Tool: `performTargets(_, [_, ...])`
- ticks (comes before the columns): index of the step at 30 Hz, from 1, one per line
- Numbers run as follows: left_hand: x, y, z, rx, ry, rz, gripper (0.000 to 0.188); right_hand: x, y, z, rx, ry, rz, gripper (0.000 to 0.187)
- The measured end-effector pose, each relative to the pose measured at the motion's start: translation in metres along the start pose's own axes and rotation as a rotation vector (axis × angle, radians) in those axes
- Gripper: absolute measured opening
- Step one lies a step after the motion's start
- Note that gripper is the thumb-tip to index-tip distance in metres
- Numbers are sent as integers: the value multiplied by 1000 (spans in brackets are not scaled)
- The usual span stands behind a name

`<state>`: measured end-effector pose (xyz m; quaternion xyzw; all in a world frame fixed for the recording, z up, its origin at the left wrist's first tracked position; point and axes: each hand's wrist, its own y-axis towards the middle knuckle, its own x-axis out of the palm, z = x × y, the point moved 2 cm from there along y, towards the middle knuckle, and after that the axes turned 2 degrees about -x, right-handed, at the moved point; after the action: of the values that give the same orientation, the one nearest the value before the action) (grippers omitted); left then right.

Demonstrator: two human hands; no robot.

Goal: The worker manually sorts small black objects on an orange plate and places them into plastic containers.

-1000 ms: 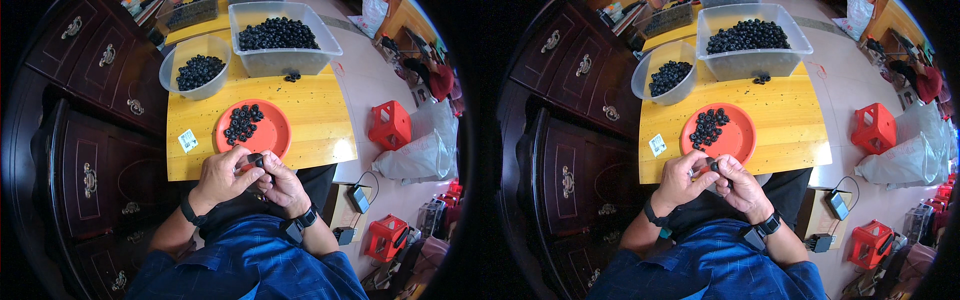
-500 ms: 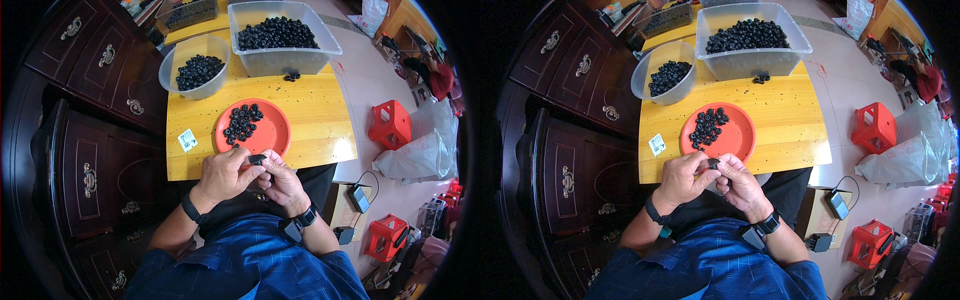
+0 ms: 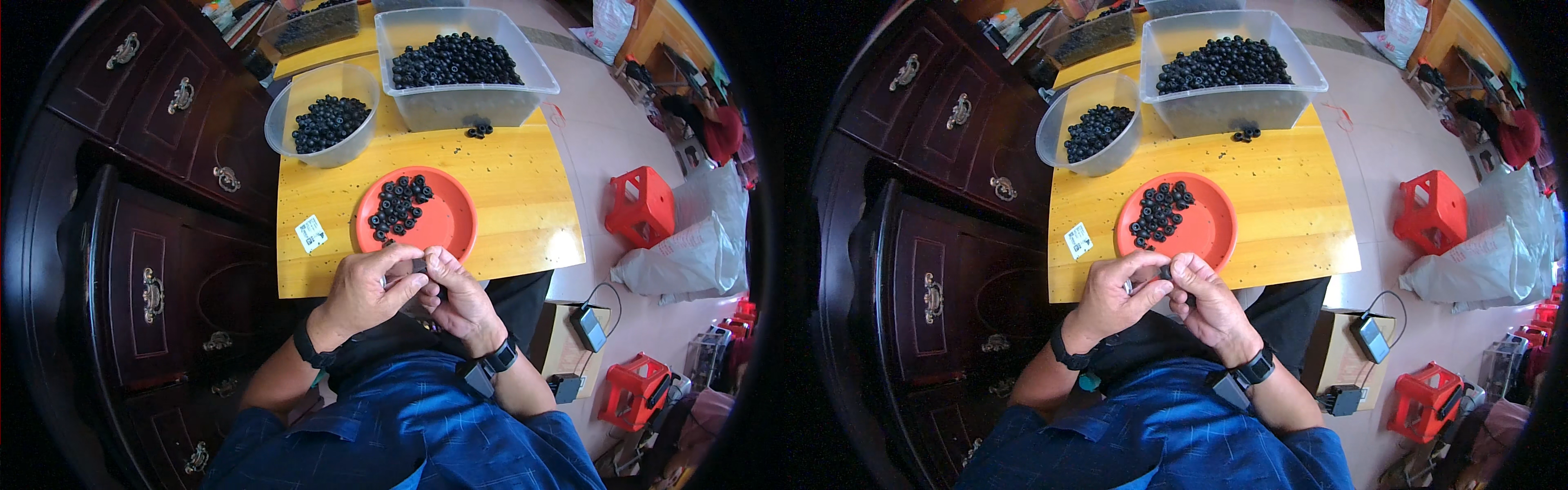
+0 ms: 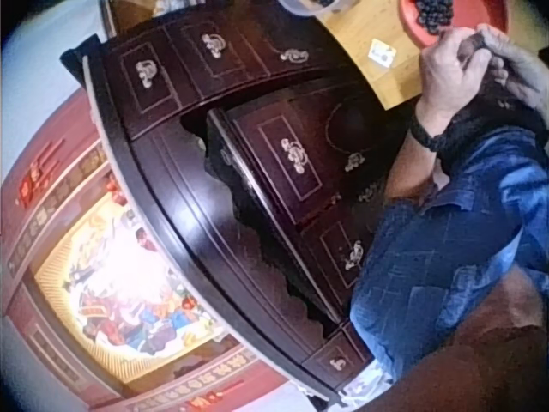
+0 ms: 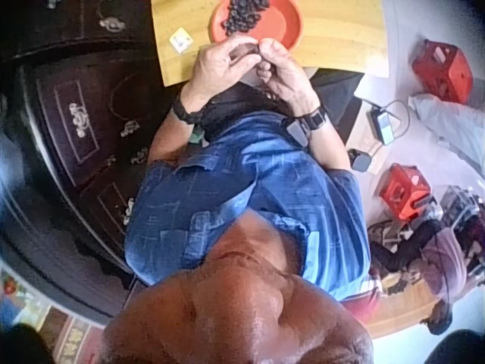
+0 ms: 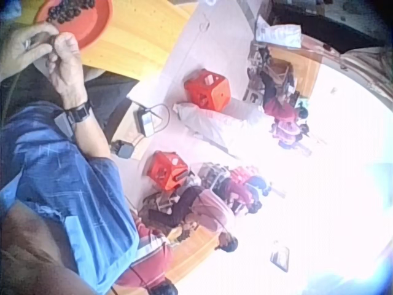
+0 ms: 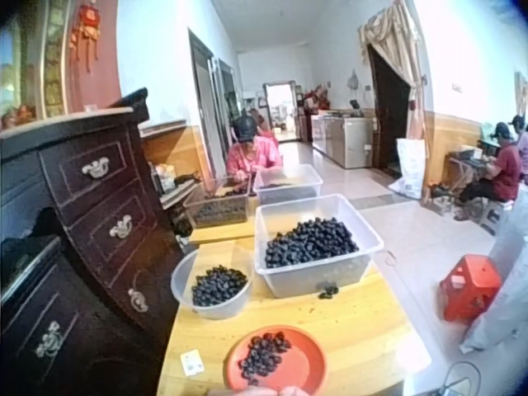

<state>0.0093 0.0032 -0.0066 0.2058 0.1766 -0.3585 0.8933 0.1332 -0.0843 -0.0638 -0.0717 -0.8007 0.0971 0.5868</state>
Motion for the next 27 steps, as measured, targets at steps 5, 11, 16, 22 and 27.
performTargets(5, [-26, 20, 3, -90, 111, -207, 23, -7, 0, 5, 41, 15, -61, 17])
performTargets(11, [-79, 89, -9, 15, -108, 458, 31, -8, -6, -1, 75, 232, 63, 34])
performTargets(16, [-54, 49, 5, -195, 232, 28, 28, 1, -2, -9, 18, 284, 92, 34])
performTargets(22, [9, 1, 9, -91, 120, -133, 27, 7, 7, -6, -49, 316, 36, 36])
performTargets(27, [21, 0, 9, -84, 257, -98, 26, 2, 11, 2, -64, 346, -3, 34])
